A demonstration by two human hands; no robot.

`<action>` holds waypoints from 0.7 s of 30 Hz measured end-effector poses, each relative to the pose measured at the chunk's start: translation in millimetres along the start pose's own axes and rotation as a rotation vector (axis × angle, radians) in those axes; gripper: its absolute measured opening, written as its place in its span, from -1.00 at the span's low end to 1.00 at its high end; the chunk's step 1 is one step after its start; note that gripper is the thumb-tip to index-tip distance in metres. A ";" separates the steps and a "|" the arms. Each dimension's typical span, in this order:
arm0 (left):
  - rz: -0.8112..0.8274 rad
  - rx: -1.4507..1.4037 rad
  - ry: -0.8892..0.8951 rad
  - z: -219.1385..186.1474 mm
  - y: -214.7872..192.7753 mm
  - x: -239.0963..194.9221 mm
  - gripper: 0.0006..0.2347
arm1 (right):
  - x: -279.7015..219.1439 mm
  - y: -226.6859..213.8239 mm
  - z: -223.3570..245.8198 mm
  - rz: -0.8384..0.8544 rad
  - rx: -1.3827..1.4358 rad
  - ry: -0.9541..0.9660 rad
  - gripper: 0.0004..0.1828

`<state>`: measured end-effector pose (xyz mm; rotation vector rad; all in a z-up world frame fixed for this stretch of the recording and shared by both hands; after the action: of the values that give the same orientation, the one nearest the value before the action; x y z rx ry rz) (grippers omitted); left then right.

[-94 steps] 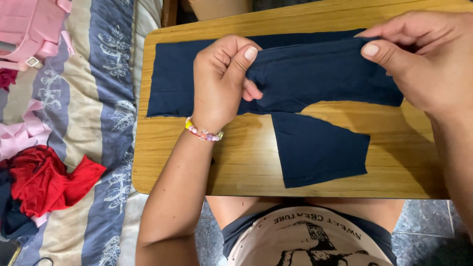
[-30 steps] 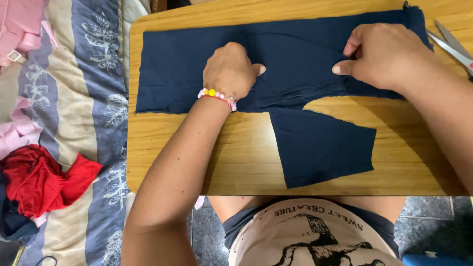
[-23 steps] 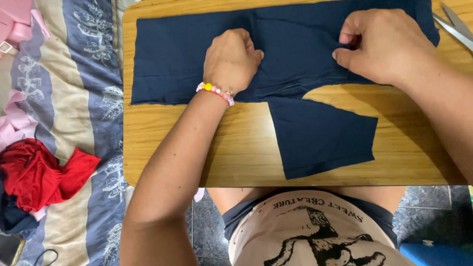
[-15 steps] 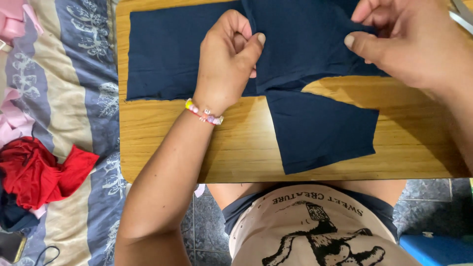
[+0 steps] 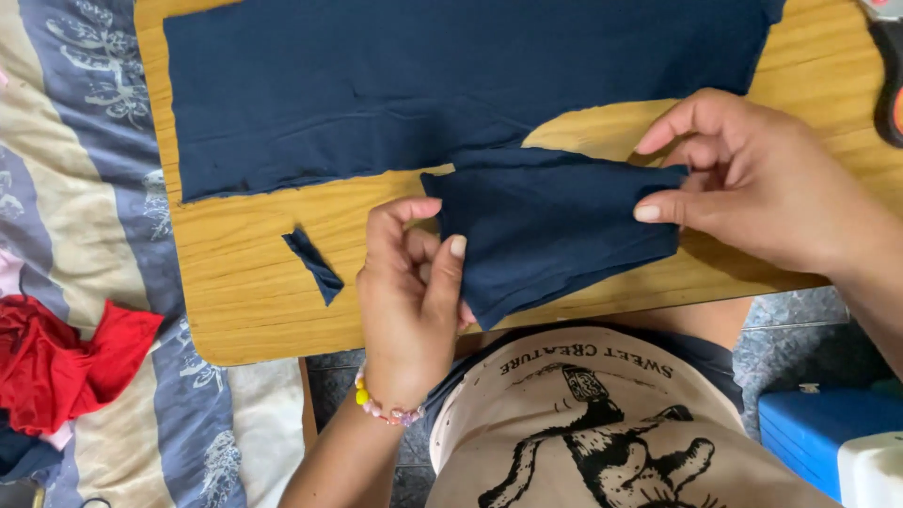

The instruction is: Cutting fabric components from a larger piece of cloth using scissors and folding them.

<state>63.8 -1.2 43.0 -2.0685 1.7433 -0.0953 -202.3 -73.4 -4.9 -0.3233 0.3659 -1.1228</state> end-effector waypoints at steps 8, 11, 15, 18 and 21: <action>-0.031 0.003 0.025 23.5 9.0 -10.5 -0.84 | -5.7 -9.2 19.3 -0.023 -0.247 0.017 -0.40; -0.046 0.015 0.017 29.8 9.6 -11.2 -0.83 | -6.5 -10.0 17.6 -0.038 -0.245 -0.026 -0.40; -0.037 -0.036 0.049 17.7 6.3 -11.7 -0.86 | -7.9 -15.6 23.9 -0.083 -0.136 -0.039 -0.41; 0.034 -0.228 0.022 6.9 9.7 -7.9 -0.83 | -9.3 -31.0 27.5 -0.131 -0.265 -0.080 -0.37; 0.056 -0.225 0.051 -0.9 16.5 -5.1 -0.84 | -7.3 -37.5 18.7 -0.193 -0.098 -0.229 -0.32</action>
<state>47.2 1.5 38.9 -2.1875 1.9182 0.0686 -227.2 -80.4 28.8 -0.5778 0.1901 -1.2442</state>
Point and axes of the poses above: each hand's wrist, its own x-axis towards the middle knuckle, its own y-axis out of the palm, z = x × y, the point moved 10 cm from there along x, towards the middle knuckle, and after that the axes turned 11 degrees about -y, right-handed, at the moved point
